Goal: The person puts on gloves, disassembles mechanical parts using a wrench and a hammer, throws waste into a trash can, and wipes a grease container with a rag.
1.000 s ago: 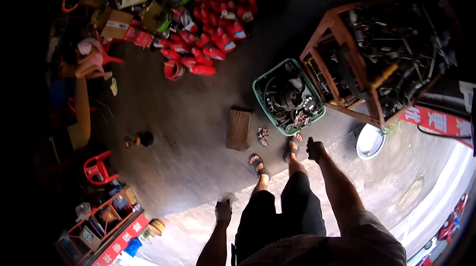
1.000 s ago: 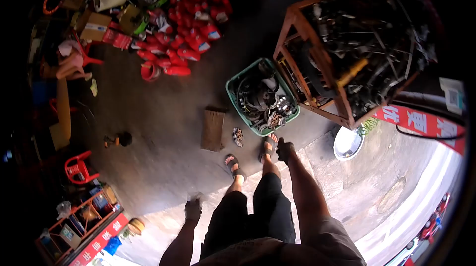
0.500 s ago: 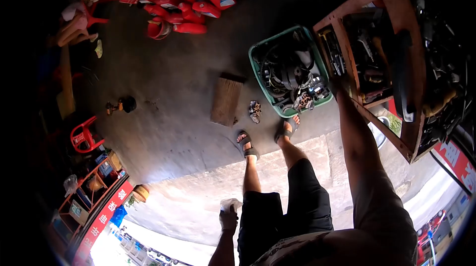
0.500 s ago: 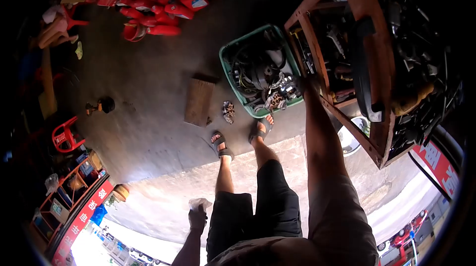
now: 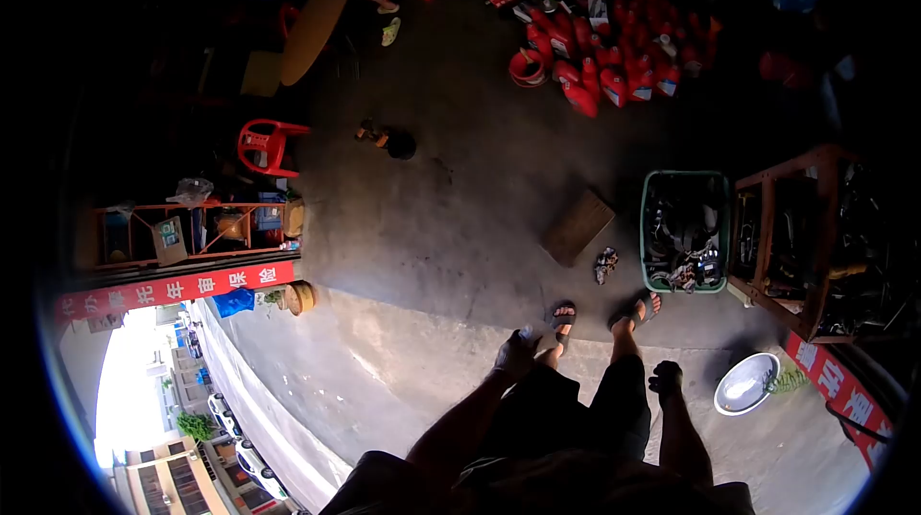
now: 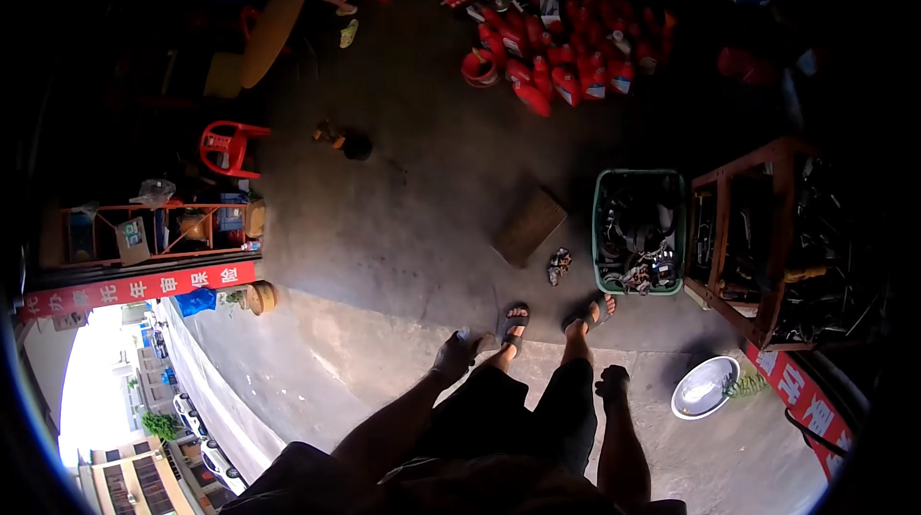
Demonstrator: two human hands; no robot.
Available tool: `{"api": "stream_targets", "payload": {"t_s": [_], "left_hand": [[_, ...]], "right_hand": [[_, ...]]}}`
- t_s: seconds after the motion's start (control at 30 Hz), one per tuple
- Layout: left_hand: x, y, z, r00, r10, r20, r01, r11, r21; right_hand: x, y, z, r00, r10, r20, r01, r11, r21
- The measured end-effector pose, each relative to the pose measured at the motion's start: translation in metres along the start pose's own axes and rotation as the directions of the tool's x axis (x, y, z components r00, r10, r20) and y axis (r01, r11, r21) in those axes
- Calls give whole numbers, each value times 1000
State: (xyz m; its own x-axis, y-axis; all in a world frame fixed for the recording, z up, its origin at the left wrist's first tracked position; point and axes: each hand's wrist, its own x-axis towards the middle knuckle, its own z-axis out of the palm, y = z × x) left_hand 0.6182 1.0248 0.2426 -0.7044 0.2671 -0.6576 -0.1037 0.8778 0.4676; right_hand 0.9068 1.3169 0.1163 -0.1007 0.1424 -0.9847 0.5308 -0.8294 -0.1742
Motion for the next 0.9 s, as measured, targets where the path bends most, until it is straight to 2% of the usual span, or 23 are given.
{"api": "stream_targets", "payload": {"t_s": [0.03,0.07,0.1,0.13,0.17,0.23,0.27,0.3,0.37,0.47,0.5,0.53,0.57,0.6,0.63,0.67,0.7,0.73,0.77,0.8,0.83,0.87,0.9], "left_hand": [[4,-16,-7,992,127,-7,-127,992,20],[4,-24,-12,1000,-15,8,15,998,-53],[6,-33,-17,987,-154,37,158,980,-121],[11,-48,-20,992,-112,52,123,952,-281],[26,-82,-13,999,-19,-36,10,972,-235],[42,-109,-33,995,34,-95,-56,969,-239],[47,-114,-50,997,-22,-78,-3,952,-307],[48,-117,-65,996,-73,-42,53,928,-369],[56,-133,-86,994,-66,-85,35,946,-323],[88,-180,-87,989,-147,4,121,794,-596],[91,-181,-89,991,-129,-17,94,795,-599],[96,-184,-87,985,-175,14,138,719,-681],[96,-161,-93,974,-220,54,193,682,-705],[115,-169,-80,987,-160,31,137,710,-690],[124,-155,-76,960,-249,127,267,679,-684],[132,-135,-71,960,-233,156,277,701,-657],[145,-128,-56,983,-121,138,182,745,-642],[145,-97,-51,975,-43,217,175,749,-639],[139,-67,-51,958,27,284,167,753,-636],[135,-36,-37,940,64,334,153,798,-583],[130,-10,-20,919,96,383,132,840,-527],[146,-4,13,887,214,409,24,863,-505],[80,75,-11,804,202,559,160,832,-531]], "right_hand": [[-5,18,-2,999,5,53,-8,999,52],[-19,38,-10,999,-11,35,9,999,47],[-32,55,-16,993,-108,40,112,986,-122],[-41,66,-19,978,-198,60,207,935,-289],[-51,68,-15,976,-214,43,217,930,-298],[-62,70,1,995,49,-82,-38,992,124],[-73,64,23,988,0,-151,13,996,87],[-81,64,26,998,-8,-63,11,999,46],[-111,56,68,986,-127,-112,132,991,31],[-158,32,125,972,-148,-183,159,986,43],[-145,34,117,985,-170,-1,170,981,91],[-149,24,134,974,-202,-99,196,978,-73],[-138,28,126,965,-261,40,264,954,-142],[-115,31,116,756,-534,379,633,449,-631],[-89,36,104,371,-683,629,601,-340,-723],[-113,19,121,578,-626,523,530,-200,-824],[-112,12,131,628,-598,498,421,-277,-864],[-113,4,140,676,-568,470,310,-359,-880],[-114,3,157,831,-545,114,228,146,-963],[-125,-2,150,744,-602,291,393,42,-919],[-155,-2,142,515,-774,368,663,88,-743],[-129,8,124,280,-791,544,648,-262,-715],[-98,19,104,68,-703,708,522,-580,-626]]}}
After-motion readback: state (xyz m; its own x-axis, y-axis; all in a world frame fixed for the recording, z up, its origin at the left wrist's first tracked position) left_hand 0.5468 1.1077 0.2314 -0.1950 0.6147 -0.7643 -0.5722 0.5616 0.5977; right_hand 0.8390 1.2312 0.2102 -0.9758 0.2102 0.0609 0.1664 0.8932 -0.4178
